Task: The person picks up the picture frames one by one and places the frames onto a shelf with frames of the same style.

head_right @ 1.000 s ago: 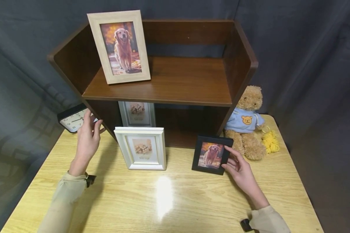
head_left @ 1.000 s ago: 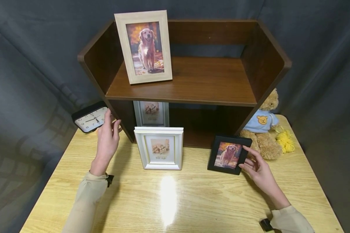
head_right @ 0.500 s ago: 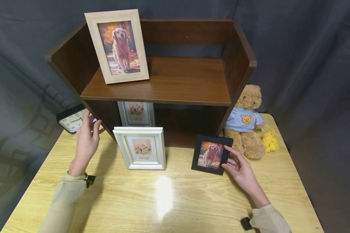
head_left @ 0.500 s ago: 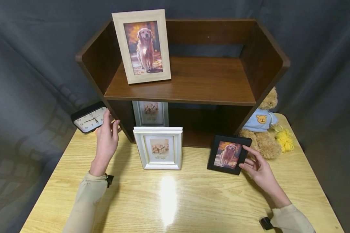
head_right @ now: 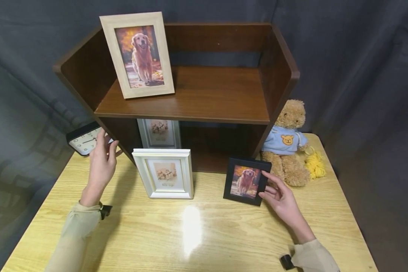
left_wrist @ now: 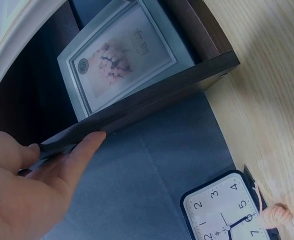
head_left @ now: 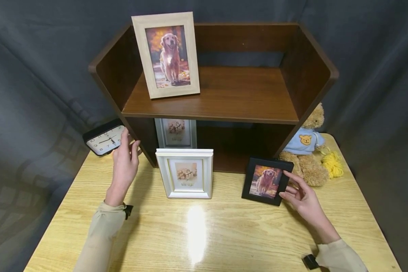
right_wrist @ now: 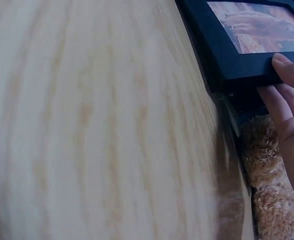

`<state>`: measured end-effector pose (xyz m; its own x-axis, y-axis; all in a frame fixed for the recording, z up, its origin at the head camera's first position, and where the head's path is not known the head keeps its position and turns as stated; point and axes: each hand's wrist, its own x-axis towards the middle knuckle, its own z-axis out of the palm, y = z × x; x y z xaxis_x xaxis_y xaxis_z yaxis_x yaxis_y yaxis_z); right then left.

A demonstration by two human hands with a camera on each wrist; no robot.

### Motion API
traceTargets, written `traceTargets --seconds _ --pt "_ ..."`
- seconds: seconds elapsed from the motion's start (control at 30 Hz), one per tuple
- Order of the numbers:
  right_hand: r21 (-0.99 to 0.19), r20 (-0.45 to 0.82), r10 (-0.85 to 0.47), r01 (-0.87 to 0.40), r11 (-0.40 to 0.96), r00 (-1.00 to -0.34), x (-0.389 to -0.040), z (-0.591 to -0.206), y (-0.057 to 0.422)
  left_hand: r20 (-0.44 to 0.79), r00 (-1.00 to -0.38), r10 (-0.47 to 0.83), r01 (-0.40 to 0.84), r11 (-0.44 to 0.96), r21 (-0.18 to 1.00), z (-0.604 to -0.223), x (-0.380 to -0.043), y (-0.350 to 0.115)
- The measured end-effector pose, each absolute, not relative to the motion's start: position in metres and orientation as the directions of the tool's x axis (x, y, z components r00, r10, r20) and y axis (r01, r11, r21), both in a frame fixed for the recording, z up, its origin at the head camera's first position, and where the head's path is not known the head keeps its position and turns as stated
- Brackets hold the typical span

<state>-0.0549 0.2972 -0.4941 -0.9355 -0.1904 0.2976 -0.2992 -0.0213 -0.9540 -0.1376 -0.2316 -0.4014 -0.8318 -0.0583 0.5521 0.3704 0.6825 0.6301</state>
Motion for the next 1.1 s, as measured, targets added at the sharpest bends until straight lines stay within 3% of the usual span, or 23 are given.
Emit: traceTargets --seconds 1.1 --pt "-0.948 0.310 -0.189 -0.318 0.009 -0.932 -0.046 -0.472 0.292 0.558 -0.827 -0.061 0.374 0.681 0.629 -0.401 -0.137 -0.230"
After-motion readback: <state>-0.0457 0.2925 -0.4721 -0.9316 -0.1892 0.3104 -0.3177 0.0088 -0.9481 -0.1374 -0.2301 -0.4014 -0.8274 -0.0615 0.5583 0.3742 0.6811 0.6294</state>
